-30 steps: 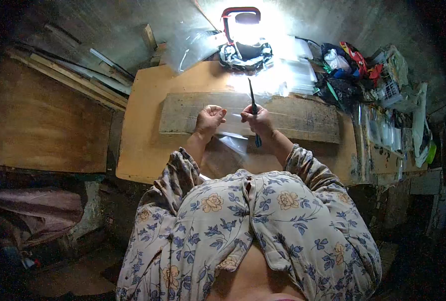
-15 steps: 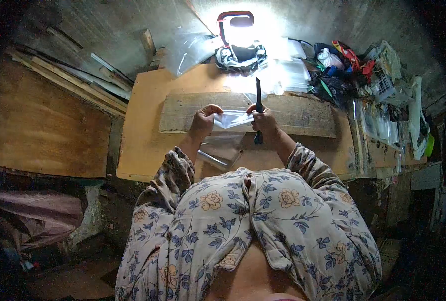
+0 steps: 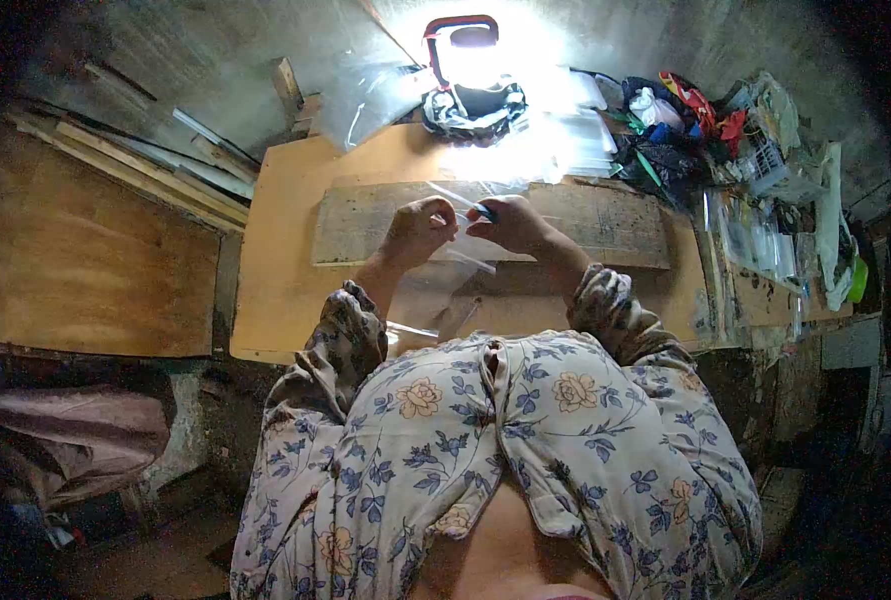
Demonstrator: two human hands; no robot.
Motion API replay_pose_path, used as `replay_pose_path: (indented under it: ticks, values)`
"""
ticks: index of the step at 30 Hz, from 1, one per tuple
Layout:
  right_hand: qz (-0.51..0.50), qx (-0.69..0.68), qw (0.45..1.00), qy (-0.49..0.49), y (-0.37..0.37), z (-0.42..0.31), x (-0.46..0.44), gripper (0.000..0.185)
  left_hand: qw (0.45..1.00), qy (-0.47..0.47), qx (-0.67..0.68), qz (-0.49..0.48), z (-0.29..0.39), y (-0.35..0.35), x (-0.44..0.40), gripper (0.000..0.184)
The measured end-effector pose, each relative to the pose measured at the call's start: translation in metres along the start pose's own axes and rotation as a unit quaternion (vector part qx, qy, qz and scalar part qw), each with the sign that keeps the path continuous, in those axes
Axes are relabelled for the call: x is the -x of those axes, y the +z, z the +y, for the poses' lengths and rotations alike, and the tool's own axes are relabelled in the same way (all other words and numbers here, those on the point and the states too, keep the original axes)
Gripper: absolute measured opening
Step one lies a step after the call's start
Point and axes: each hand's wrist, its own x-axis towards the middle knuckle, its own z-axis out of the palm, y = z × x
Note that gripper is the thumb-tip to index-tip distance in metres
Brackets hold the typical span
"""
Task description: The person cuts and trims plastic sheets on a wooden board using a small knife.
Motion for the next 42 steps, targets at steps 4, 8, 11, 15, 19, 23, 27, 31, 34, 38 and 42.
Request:
replay_pose_path:
  ticks: [4,8,11,15,19,23,27,31,34,38,42]
  values:
    - [-0.061,0.096,0.993,0.013,0.005,0.003,-0.011,0.021,0.998,0.049,-0.050,-0.001,-0.008,0.004,-0.009,0.015]
    - [-0.037,-0.051,0.998,-0.027,0.014,0.030,-0.010,0.021,0.999,0.004,-0.032,0.018,-0.019,0.006,-0.007,0.036]
    - [-0.036,-0.112,0.992,0.048,0.013,0.040,-0.009,0.013,0.979,-0.121,0.130,-0.106,-0.042,0.006,-0.006,0.035]
    - [-0.030,-0.125,0.988,0.080,0.011,0.041,-0.007,0.008,0.949,-0.210,0.203,-0.122,-0.032,0.004,0.003,0.022]
    - [-0.024,-0.184,0.977,0.105,0.007,0.032,-0.005,0.008,0.948,-0.183,0.236,-0.110,-0.036,0.006,0.004,0.019]
    - [-0.028,-0.185,0.972,0.141,0.012,0.043,-0.007,0.010,0.946,-0.214,0.219,-0.105,-0.042,0.007,0.006,0.019]
    - [-0.017,-0.189,0.973,0.133,0.012,0.042,-0.007,0.013,0.960,-0.212,0.165,-0.073,-0.027,0.008,0.007,0.017]
    - [-0.004,-0.211,0.969,0.130,0.012,0.038,-0.005,0.015,0.956,-0.200,0.203,-0.064,-0.035,0.010,0.008,0.016]
    - [-0.003,-0.189,0.973,0.135,0.019,0.047,-0.008,0.014,0.957,-0.204,0.196,-0.066,-0.039,0.010,0.008,0.015]
    - [-0.043,-0.133,0.967,0.211,0.018,0.029,-0.013,0.010,0.960,-0.224,0.156,-0.054,-0.044,0.004,0.007,0.013]
    - [-0.067,0.024,0.986,0.150,0.037,0.047,-0.034,0.013,0.968,-0.243,0.015,-0.061,-0.069,-0.009,-0.008,0.013]
